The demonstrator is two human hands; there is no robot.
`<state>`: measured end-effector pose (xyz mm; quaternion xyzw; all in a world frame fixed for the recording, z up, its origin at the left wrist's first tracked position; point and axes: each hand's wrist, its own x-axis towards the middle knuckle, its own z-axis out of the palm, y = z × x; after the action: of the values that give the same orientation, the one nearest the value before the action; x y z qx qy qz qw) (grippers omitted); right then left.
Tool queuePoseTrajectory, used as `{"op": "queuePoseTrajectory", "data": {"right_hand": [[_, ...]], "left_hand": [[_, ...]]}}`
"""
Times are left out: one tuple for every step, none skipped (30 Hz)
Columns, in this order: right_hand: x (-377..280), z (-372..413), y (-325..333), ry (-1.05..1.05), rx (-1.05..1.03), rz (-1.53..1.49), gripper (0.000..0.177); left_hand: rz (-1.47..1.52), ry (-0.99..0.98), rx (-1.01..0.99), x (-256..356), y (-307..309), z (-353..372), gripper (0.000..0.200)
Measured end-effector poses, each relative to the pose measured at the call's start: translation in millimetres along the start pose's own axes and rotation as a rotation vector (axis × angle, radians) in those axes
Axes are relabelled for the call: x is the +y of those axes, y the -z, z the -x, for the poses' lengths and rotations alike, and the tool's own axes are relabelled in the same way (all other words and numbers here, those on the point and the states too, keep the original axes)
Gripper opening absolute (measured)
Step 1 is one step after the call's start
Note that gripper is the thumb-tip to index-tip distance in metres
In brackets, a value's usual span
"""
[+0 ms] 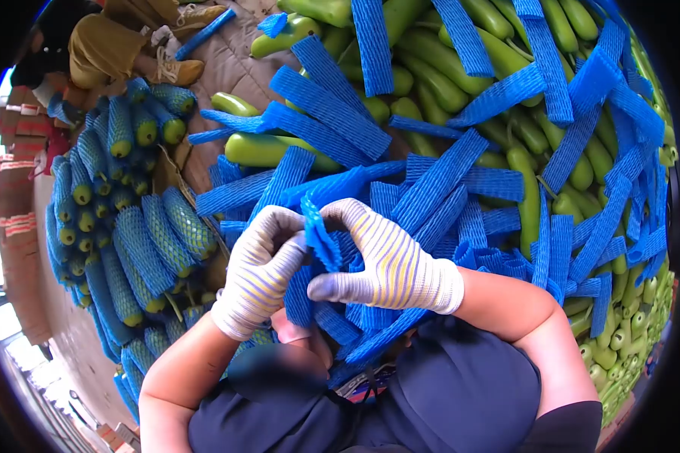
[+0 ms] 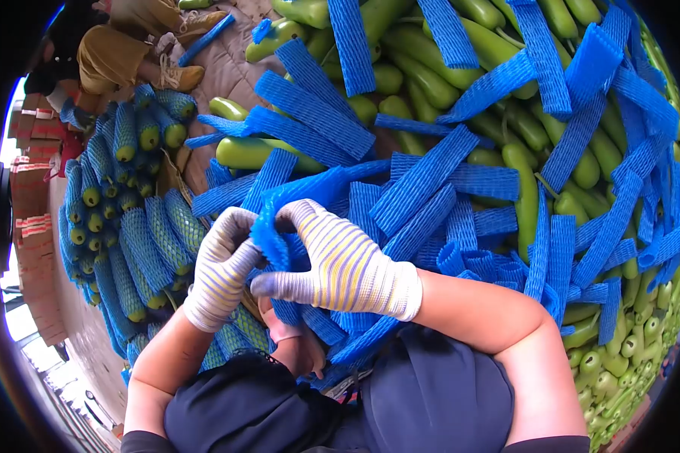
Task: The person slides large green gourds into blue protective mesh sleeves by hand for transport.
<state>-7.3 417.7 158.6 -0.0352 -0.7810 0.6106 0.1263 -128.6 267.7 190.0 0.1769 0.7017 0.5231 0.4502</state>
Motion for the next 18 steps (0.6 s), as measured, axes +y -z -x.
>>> {"op": "queuePoseTrajectory", "data": {"right_hand": [[2.7, 4.9, -2.9, -0.076, 0.019, -0.064, 0.063], [5.2, 8.0, -4.6, -0.151, 0.037, -0.125, 0.060], [6.8, 8.6, -6.1, -0.179, 0.056, -0.224, 0.054], [7.6, 8.7, -3.8, -0.182, 0.057, -0.225, 0.054], [8.6, 8.3, -0.3, -0.131, 0.052, -0.149, 0.050], [9.5, 8.8, 1.8, -0.080, 0.046, -0.073, 0.047], [11.2, 10.8, 0.6, -0.056, 0.065, -0.006, 0.047], [12.3, 12.0, -0.6, -0.061, 0.064, -0.006, 0.047], [13.2, 12.5, -1.9, -0.061, 0.068, 0.000, 0.048], [13.6, 12.8, -2.7, -0.060, 0.073, 0.006, 0.050], [12.4, 13.0, -2.1, -0.046, 0.050, 0.050, 0.052], [13.0, 13.1, -2.9, -0.047, 0.049, 0.050, 0.052], [14.1, 13.2, -4.2, 0.000, 0.054, 0.105, 0.051], [14.7, 13.4, -5.0, 0.048, 0.060, 0.161, 0.051], [13.1, 13.1, -4.4, 0.046, 0.058, 0.160, 0.051], [9.9, 12.3, -2.5, 0.007, 0.029, 0.107, 0.047], [8.4, 11.8, -1.1, -0.032, 0.001, 0.054, 0.043], [9.2, 11.8, -0.4, -0.032, -0.001, 0.054, 0.043]], "left_hand": [[0.007, 0.001, -0.023, -4.9, -0.3, -0.9, 0.012], [0.015, 0.001, -0.046, -6.7, -0.7, -1.8, 0.015], [0.015, 0.002, -0.047, -3.0, -0.8, -1.2, 0.015], [0.051, 0.051, -0.061, 5.7, -1.7, 0.0, 0.020], [0.087, 0.102, -0.076, 10.0, -2.9, 0.4, 0.026], [0.088, 0.107, -0.080, 8.9, -4.7, 0.0, 0.026], [0.099, 0.088, -0.105, 7.0, -6.8, 0.2, 0.031], [0.111, 0.067, -0.129, 5.2, -8.3, 0.2, 0.036], [0.096, 0.089, -0.138, 3.9, -7.7, -1.5, 0.038], [0.097, 0.091, -0.138, 2.8, -7.9, -2.2, 0.038], [0.067, 0.091, -0.131, 1.8, -8.2, -2.7, 0.038], [0.037, 0.091, -0.124, 0.7, -8.6, -2.9, 0.038], [0.039, 0.093, -0.123, -0.7, -9.2, -3.2, 0.038], [0.009, 0.061, -0.110, -2.1, -9.9, -3.5, 0.034], [-0.020, 0.029, -0.097, -3.1, -10.1, -3.5, 0.030], [-0.019, 0.030, -0.095, -3.8, -9.6, -3.2, 0.030], [-0.029, 0.024, -0.101, -4.3, -9.1, -2.9, 0.026], [-0.039, 0.017, -0.107, -4.5, -8.5, -2.8, 0.021]]}}
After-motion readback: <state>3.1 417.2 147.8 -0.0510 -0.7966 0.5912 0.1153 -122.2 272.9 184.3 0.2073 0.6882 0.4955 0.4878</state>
